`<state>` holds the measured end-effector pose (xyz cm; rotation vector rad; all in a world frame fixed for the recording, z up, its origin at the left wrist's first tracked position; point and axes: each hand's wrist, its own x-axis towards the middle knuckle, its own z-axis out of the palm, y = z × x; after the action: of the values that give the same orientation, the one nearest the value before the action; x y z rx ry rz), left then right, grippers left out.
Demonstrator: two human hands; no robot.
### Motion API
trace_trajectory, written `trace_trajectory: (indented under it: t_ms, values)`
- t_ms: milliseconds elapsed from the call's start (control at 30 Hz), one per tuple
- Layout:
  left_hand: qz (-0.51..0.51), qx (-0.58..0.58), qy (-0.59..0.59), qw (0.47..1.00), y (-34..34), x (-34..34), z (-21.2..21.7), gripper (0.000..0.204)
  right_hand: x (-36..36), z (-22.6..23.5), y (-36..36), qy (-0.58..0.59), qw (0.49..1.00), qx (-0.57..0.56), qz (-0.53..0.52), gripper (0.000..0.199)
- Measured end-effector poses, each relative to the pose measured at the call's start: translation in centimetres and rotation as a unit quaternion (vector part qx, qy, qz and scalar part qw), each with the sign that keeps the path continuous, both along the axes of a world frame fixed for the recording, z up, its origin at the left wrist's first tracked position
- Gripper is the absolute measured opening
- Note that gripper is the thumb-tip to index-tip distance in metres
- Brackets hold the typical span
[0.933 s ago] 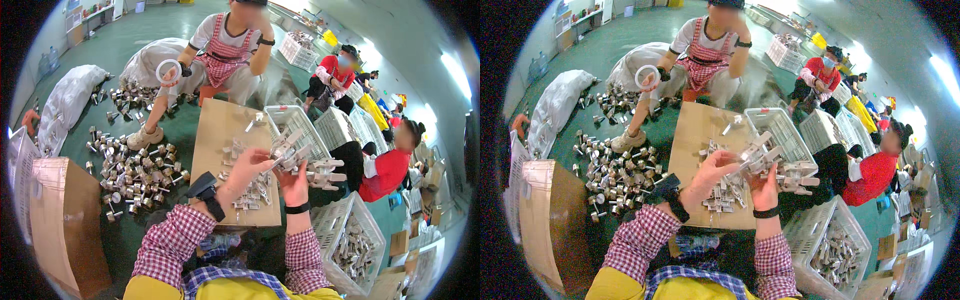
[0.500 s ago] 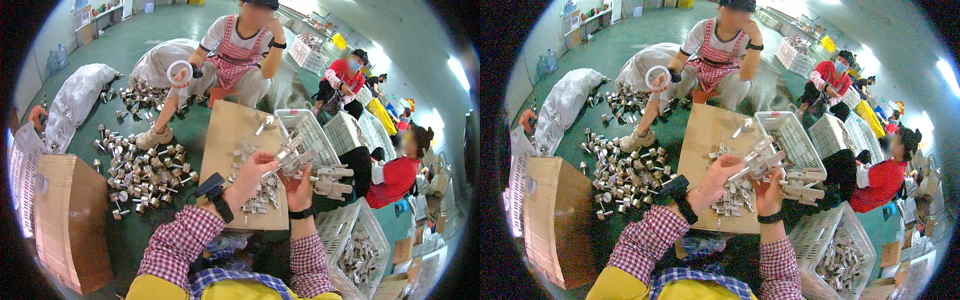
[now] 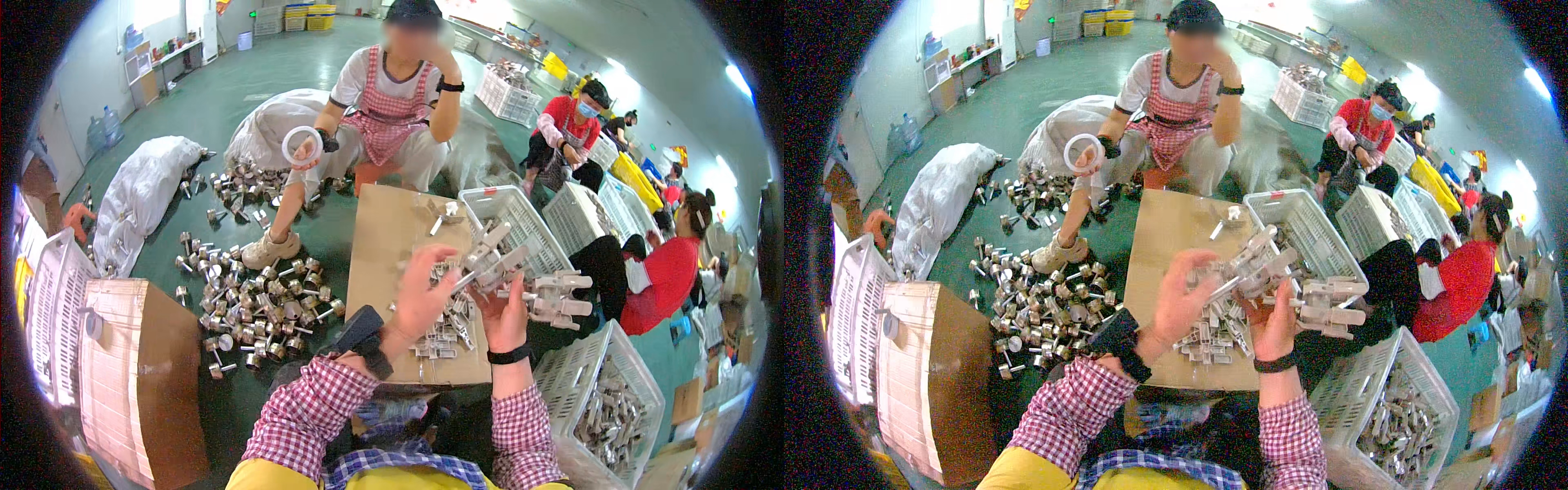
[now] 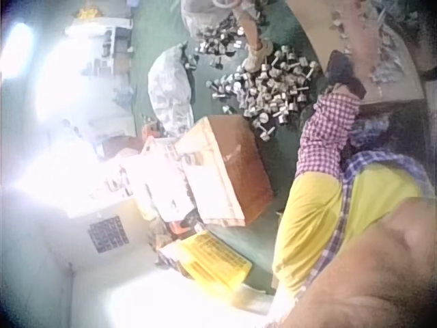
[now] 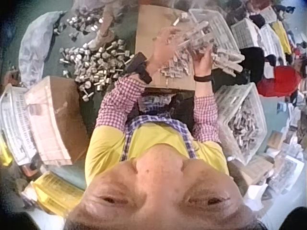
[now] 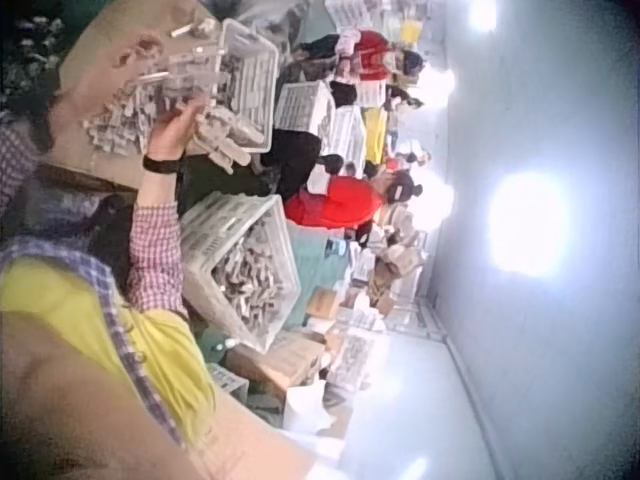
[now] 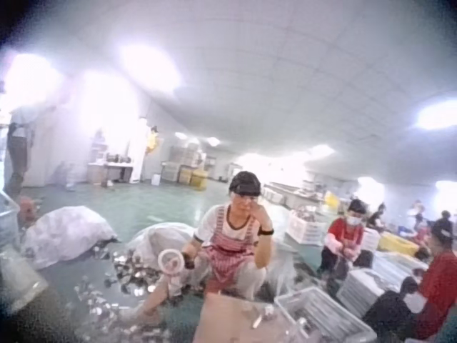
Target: Assembling metal clips into a clear plastic component housing.
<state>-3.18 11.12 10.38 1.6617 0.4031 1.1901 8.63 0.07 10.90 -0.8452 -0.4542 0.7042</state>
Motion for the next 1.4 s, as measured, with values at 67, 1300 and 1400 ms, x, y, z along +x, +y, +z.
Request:
trace_trajectory:
  t_ms: [67,1300,1400]
  values:
    - [-0.038,-0.089,-0.001,0.995,1.5,0.7,-2.0,0.038,0.6,0.4,0.5,0.008,1.0,0.015,-0.003,0.05]
    - [-0.275,-0.007,0.059,0.96,0.2,-4.7,3.4,0.088,-3.7,1.5,-2.1,-0.068,0.997,-0.031,-0.007,0.043]
    - [-0.341,-0.129,0.055,0.93,0.3,-4.6,1.9,0.091,-2.7,0.1,-2.4,-0.063,0.995,-0.081,0.017,0.043]
